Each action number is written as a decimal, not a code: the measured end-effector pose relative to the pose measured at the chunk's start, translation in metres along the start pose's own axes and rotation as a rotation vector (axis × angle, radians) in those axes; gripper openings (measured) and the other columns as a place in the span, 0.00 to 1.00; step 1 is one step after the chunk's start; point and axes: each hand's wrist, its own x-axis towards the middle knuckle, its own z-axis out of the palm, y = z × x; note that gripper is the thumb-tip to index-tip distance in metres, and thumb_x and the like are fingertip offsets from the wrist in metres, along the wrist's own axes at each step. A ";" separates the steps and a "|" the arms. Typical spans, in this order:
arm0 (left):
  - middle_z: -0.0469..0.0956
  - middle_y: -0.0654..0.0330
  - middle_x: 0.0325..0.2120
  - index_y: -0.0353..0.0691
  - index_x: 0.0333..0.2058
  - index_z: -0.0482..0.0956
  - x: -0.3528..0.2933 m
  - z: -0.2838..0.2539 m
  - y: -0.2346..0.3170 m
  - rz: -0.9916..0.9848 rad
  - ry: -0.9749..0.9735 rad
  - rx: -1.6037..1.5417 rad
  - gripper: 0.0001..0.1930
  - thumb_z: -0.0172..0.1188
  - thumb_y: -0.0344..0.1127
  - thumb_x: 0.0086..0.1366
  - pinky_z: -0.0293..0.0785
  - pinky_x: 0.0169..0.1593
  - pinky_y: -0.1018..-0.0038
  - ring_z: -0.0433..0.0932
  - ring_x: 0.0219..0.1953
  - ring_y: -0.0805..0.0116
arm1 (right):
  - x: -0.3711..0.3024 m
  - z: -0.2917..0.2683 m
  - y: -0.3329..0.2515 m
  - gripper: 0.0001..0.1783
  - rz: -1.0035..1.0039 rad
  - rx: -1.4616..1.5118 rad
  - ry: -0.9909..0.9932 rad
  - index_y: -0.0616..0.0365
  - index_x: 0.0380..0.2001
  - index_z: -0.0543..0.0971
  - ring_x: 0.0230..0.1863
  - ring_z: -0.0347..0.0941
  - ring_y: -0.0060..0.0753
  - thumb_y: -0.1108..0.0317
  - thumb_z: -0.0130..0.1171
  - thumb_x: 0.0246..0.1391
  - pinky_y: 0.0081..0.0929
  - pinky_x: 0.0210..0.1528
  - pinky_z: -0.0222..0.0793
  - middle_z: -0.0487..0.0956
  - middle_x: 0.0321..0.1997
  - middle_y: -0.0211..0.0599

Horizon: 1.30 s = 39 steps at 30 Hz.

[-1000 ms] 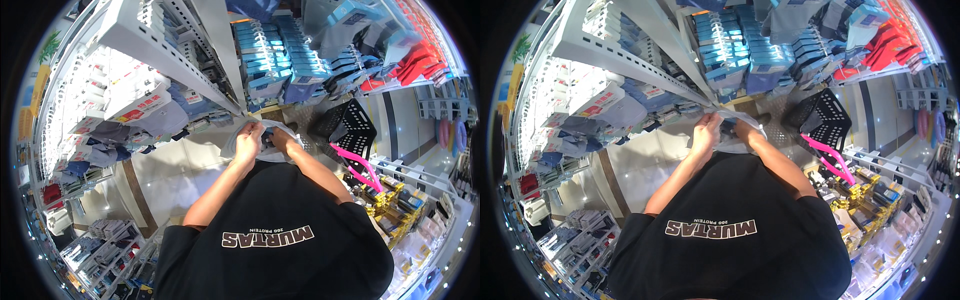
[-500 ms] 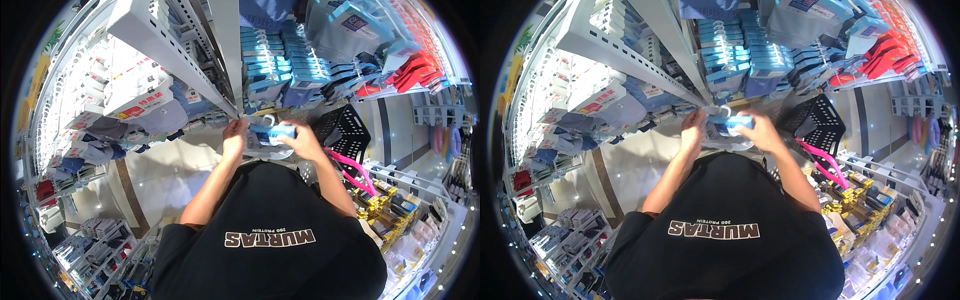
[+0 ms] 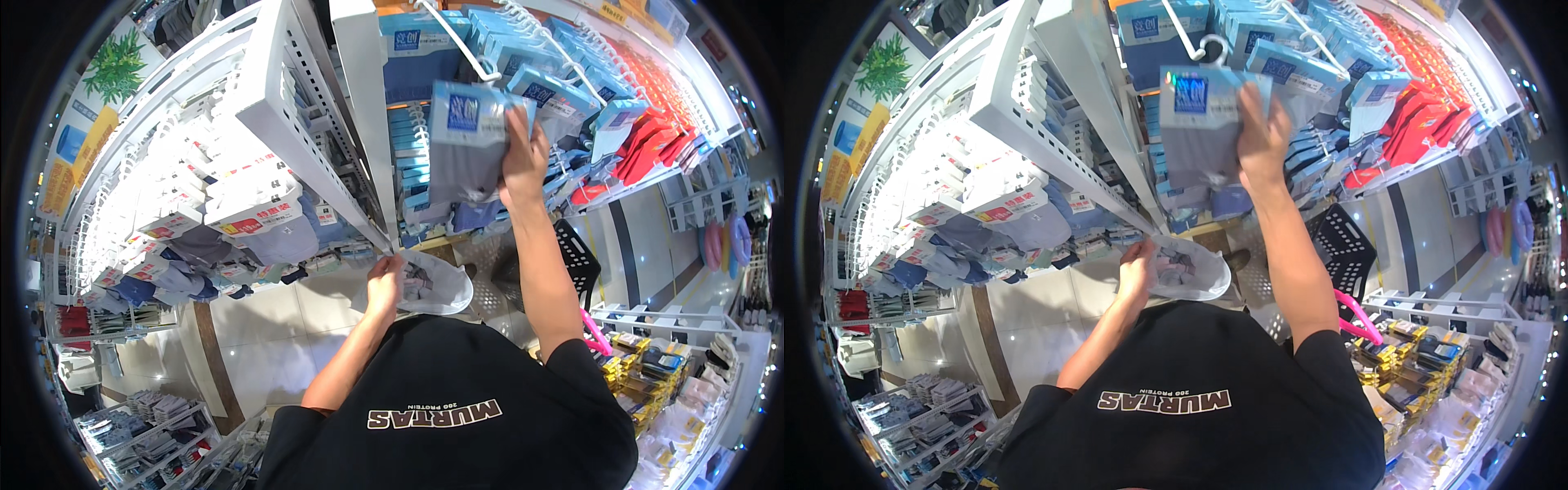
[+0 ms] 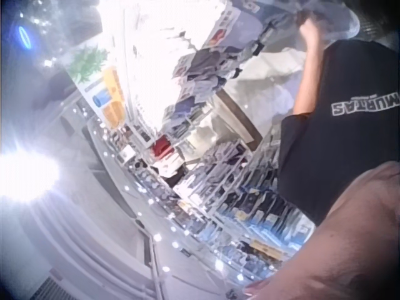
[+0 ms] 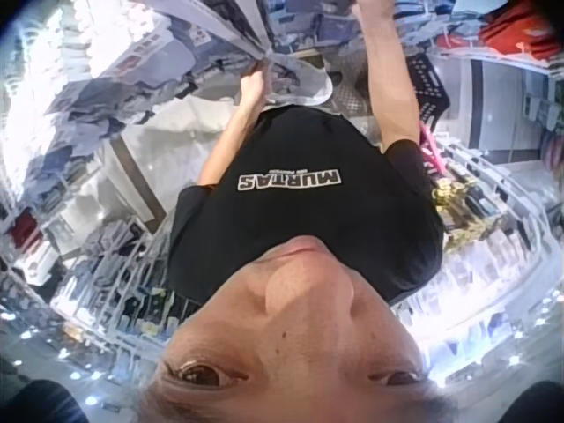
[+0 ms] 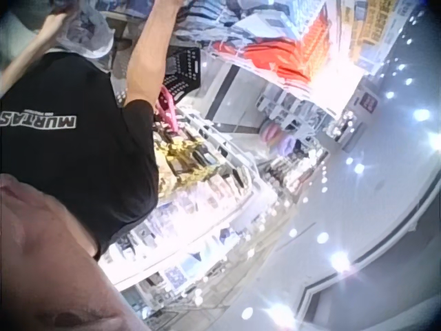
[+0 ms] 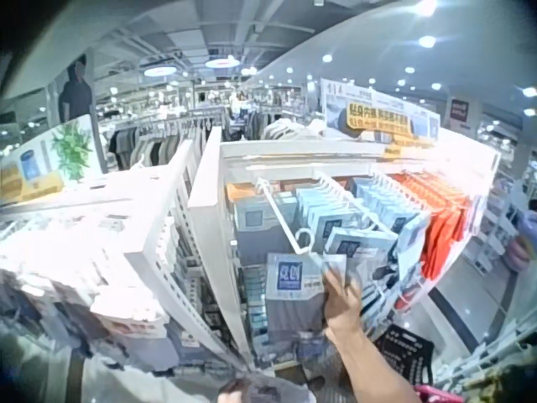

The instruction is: The person shops in a clothing store, taking packaged socks and underwear from display racks and shelves and placing them into a plastic bag inside a shopping basket.

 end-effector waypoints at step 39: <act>0.60 0.75 0.15 0.42 0.35 0.77 -0.018 0.009 0.038 -0.211 -0.245 0.056 0.10 0.56 0.42 0.67 0.47 0.18 0.83 0.55 0.14 0.85 | -0.213 -0.065 0.134 0.18 0.469 -1.117 -1.083 0.57 0.46 0.78 0.48 0.74 0.54 0.73 0.52 0.50 0.42 0.51 0.69 0.79 0.46 0.50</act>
